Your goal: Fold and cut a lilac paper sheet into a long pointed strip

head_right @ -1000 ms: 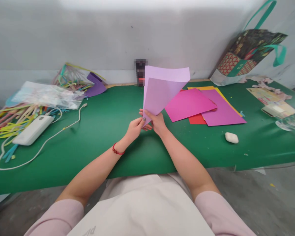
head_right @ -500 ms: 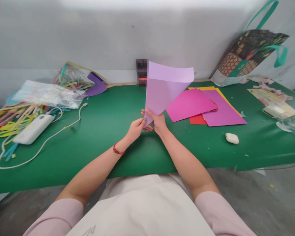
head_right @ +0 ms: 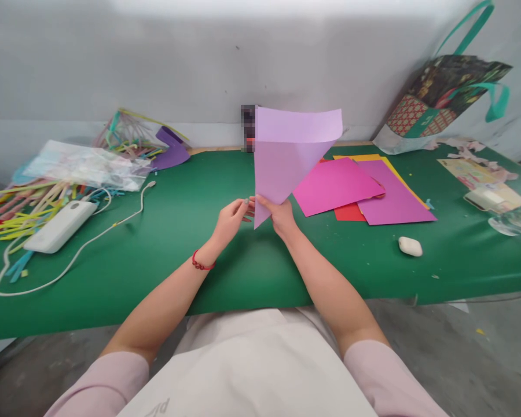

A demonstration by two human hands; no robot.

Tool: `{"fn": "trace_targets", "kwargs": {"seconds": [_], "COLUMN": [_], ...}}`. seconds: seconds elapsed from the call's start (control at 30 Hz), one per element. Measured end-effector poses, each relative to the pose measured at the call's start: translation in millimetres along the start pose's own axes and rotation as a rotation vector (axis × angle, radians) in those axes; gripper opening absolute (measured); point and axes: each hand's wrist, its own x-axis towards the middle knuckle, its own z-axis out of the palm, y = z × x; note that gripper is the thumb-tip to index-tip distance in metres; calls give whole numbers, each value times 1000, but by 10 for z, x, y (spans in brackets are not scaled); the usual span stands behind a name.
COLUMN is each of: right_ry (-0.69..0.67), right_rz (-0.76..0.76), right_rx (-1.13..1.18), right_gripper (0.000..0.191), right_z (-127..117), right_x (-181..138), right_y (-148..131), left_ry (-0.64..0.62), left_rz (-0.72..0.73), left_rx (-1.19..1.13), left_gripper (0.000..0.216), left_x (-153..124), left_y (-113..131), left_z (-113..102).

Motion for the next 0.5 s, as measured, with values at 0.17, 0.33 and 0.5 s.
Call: {"fn": "trace_targets", "kwargs": {"seconds": [0.17, 0.33, 0.5], "right_ry": [-32, -68, -115], "right_rz": [57, 35, 47], "right_rx": [-47, -97, -95], "right_gripper": [41, 42, 44], "right_z": [28, 34, 30], "right_x": [-33, -59, -74], "right_y": [70, 109, 113], "left_ry": [48, 44, 28], "left_rz": [69, 138, 146], "left_rx": [7, 54, 29], "left_gripper": [23, 17, 25], "left_x": [45, 55, 67], "left_y": [5, 14, 22], "left_z": [-80, -111, -145]}}
